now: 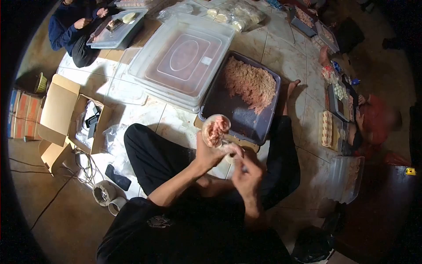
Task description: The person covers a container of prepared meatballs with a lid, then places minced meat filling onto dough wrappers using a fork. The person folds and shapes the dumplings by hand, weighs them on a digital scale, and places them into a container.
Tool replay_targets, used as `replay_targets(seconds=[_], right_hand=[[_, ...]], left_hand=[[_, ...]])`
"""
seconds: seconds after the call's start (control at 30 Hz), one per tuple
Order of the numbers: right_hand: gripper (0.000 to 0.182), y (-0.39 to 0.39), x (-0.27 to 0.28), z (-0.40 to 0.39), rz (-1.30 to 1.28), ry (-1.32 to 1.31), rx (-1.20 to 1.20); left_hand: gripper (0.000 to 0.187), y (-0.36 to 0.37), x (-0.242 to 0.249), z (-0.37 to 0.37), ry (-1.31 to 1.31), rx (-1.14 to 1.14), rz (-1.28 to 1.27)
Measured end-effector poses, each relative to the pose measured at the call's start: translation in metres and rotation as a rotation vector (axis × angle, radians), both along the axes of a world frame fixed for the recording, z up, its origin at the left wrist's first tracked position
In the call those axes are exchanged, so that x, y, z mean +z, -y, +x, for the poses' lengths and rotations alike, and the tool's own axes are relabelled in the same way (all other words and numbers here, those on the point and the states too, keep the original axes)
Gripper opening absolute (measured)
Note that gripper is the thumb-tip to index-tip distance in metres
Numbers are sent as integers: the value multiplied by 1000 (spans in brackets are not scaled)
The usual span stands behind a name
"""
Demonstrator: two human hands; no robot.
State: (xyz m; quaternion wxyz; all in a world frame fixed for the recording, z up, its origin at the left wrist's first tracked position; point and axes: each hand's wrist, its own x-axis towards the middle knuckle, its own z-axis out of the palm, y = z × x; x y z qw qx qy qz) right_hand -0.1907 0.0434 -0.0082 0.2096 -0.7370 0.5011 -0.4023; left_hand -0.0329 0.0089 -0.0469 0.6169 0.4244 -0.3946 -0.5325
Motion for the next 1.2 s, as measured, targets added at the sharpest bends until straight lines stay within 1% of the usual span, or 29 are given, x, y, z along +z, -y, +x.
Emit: replay_targets(seconds=[0.03, 0.07, 0.1, 0.17, 0.2, 0.23, 0.3, 0.33, 0.4, 0.43, 0.47, 0.5, 0.57, 0.63, 0.67, 0.7, 0.77, 0.8, 0.83, 0.87, 0.9, 0.97, 1.0, 1.03, 1.07, 1.1, 1.13, 1.17, 1.2], right_hand=[[22, 8, 3, -3, -63, 25, -45], [17, 5, 0, -6, -50, -7, -59], [17, 8, 4, -3, -43, -53, -9], [16, 5, 16, 2, -15, -151, 73], [16, 6, 14, -3, -65, -102, 36], [12, 13, 14, -8, -116, -127, 35], [14, 11, -1, -12, -156, -77, 48], [15, 5, -10, -13, -66, 47, 29], [16, 0, -15, -10, 114, 291, -7], [17, 1, -12, -5, 71, 213, 41], [18, 2, -9, 1, 30, 134, 84], [19, 3, 0, 7, -8, 58, 121], [21, 11, 7, 3, -1, 7, 50], [20, 9, 10, -15, 59, -19, -69], [19, 8, -11, -31, -37, -16, -104], [18, 3, -5, -35, 112, 59, -107], [20, -9, -13, -33, 270, 228, -63], [18, -6, 0, -16, 200, 110, 31], [16, -1, 13, 1, 131, -8, 120], [13, 0, 4, 4, 62, -128, 58], [14, 1, 7, -2, 103, -103, -1], [14, 10, 20, -16, 179, -49, -103], [15, 9, 23, -17, 172, 96, -170], [17, 9, 23, -26, 176, 66, -127], [16, 6, 14, -28, 178, 63, -20], [17, 2, 5, -27, 178, 62, 81], [16, 0, 21, -2, 110, -18, 104], [16, 0, 10, 3, 78, -144, 86], [16, 4, 15, 1, 53, -133, 62]], left_hand=[[80, 6, -10, 6, -63, 44, -71], [83, 10, -8, 14, 77, 91, -172], [87, 12, -4, 19, 212, 144, -268], [87, 3, -10, 10, 70, 9, -141], [85, 3, -1, 14, 243, 13, -268], [79, 4, -1, 18, 146, 16, -224], [67, 7, 0, 26, -43, 17, -132], [54, 8, 3, 26, -207, 14, -214], [46, 9, 15, 30, 2, -39, -184], [43, 9, 18, 30, 104, -62, -167], [36, 3, -5, 30, 334, -90, -230], [33, 3, -4, 24, 254, -106, -200], [38, 6, 3, 28, 360, -156, -17], [41, 6, 13, 33, 294, -170, -5], [43, 8, 15, 35, 261, -172, -1], [45, 9, 14, 37, 197, -155, -16], [49, 10, 13, 41, 72, -133, -42], [50, 14, 5, 37, 217, -164, -131], [50, 13, 5, 34, 264, -175, -67], [50, 13, 7, 31, 312, -187, -9], [50, 15, 8, 29, 358, -194, 44], [50, 20, 11, 32, 243, -196, -10], [49, 20, 12, 36, 187, -199, -31], [49, 17, 11, 39, 125, -200, -46], [48, 17, 4, 41, 116, -158, -85], [48, 17, 2, 37, 173, -164, -94], [48, 16, 1, 30, 229, -171, -101], [49, 13, 1, 25, 287, -179, -103], [49, 15, 3, 23, 287, -122, -37]])
